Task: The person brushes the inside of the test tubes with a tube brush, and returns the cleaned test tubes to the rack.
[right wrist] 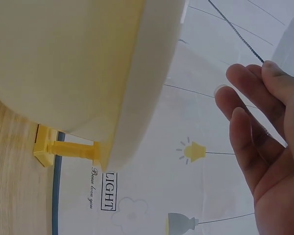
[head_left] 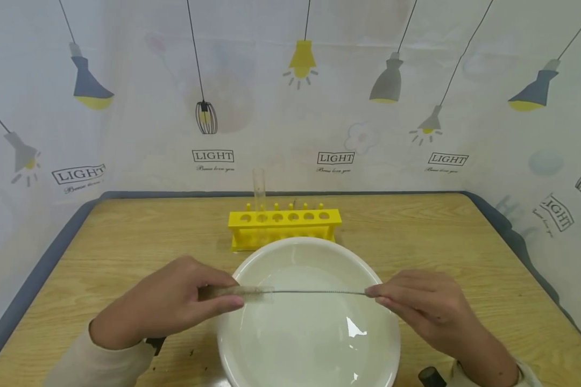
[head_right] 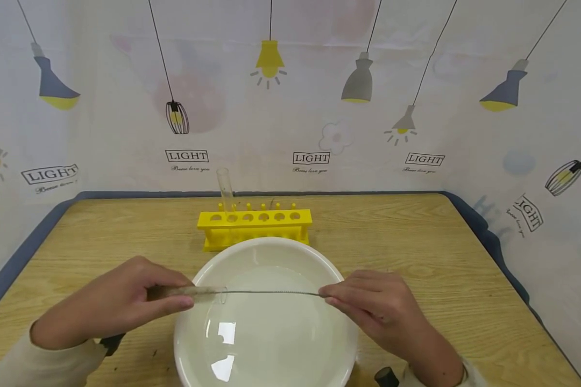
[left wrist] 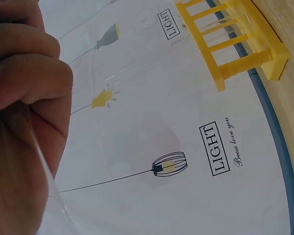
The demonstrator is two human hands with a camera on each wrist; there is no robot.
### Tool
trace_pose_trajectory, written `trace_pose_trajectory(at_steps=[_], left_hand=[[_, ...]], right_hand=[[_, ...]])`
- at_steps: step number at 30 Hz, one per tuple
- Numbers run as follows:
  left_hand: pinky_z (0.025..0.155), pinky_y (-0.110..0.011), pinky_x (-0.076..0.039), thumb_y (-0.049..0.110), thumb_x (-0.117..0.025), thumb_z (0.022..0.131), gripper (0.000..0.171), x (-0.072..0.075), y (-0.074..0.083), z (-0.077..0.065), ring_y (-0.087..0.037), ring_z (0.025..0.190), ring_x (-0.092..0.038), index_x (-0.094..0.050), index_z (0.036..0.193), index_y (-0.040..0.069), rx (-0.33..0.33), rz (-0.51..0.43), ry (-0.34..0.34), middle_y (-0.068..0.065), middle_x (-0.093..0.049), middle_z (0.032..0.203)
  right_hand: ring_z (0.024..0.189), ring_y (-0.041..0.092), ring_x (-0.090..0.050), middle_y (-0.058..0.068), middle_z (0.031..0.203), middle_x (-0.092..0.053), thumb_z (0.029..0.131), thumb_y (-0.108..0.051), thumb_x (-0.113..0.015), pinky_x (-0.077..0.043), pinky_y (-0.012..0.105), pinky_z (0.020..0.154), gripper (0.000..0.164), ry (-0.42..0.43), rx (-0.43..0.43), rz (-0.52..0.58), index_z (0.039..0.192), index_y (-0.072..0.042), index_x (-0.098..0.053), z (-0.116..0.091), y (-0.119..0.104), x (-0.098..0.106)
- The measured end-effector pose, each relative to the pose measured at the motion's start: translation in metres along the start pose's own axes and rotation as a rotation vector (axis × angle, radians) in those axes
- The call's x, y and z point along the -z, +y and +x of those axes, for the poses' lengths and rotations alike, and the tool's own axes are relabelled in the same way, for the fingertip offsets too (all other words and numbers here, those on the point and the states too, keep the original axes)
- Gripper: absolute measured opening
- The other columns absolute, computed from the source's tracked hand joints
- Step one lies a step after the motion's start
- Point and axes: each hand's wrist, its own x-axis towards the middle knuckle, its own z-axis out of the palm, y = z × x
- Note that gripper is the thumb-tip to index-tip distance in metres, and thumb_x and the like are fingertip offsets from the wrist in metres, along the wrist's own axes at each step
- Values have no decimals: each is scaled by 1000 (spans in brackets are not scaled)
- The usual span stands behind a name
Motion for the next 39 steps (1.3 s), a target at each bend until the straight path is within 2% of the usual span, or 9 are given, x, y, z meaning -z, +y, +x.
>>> trace_pose_trajectory(at_steps=[4,6,11,15,19,26,32,36,39], left_hand=[[44,-16,-38,39,-62,99,14,0,1,0,10,50,-37,-75,95,33,10,15,-9,22,-51,62],[45,-16,-37,39,-62,99,15,-1,1,1,10,50,-36,-74,95,33,6,23,-9,22,-49,62],[46,-12,-36,37,-63,99,14,-3,1,1,11,51,-35,-73,91,32,-36,26,1,21,-47,61],[47,-9,-34,36,-63,99,16,-6,2,2,12,52,-34,-72,88,30,-69,18,4,21,-44,60],[49,-7,-33,38,-62,99,17,-8,4,2,13,52,-33,-72,87,31,-74,29,8,22,-42,60],[50,-9,-36,42,-61,99,18,-13,9,3,12,53,-34,-72,88,33,-57,48,-6,23,-43,61],[48,-11,-34,52,-61,96,24,-21,16,4,12,50,-30,-74,89,34,-5,132,-3,25,-33,55],[50,-9,-33,54,-62,94,24,-27,19,5,12,51,-31,-73,88,34,-36,260,61,26,-36,55],[52,-8,-33,54,-62,95,24,-32,21,6,12,53,-33,-72,89,33,-94,360,133,26,-45,59]], right_hand=[[76,13,-71,8,85,-76,99,-12,-64,-57,19,76,22,5,12,5,92,4,-77,2,-1,-1],[73,13,-70,8,84,-76,99,-12,-64,-57,18,72,22,15,30,13,92,5,-77,3,-1,-3],[68,13,-68,8,82,-76,97,-10,-65,-54,18,62,21,49,96,37,89,4,-77,9,-4,-9],[67,13,-67,8,85,-76,98,-10,-64,-52,20,60,20,48,130,44,90,4,-77,13,-6,-13],[67,11,-66,9,84,-76,99,-10,-63,-50,19,58,21,37,141,40,90,4,-76,14,-9,-16],[68,10,-67,9,82,-76,99,-10,-62,-52,17,59,21,13,134,24,92,4,-76,13,-14,-22],[67,7,-65,9,80,-74,100,-8,-61,-49,11,60,20,-19,115,59,95,4,-75,11,-17,-30],[62,1,-53,-1,70,-64,100,-10,-60,-42,6,59,18,-22,24,94,89,-3,-72,3,-18,-37],[62,-1,-48,-7,67,-55,99,-9,-61,-41,5,59,18,-30,-130,109,82,-11,-66,-7,-20,-40]])
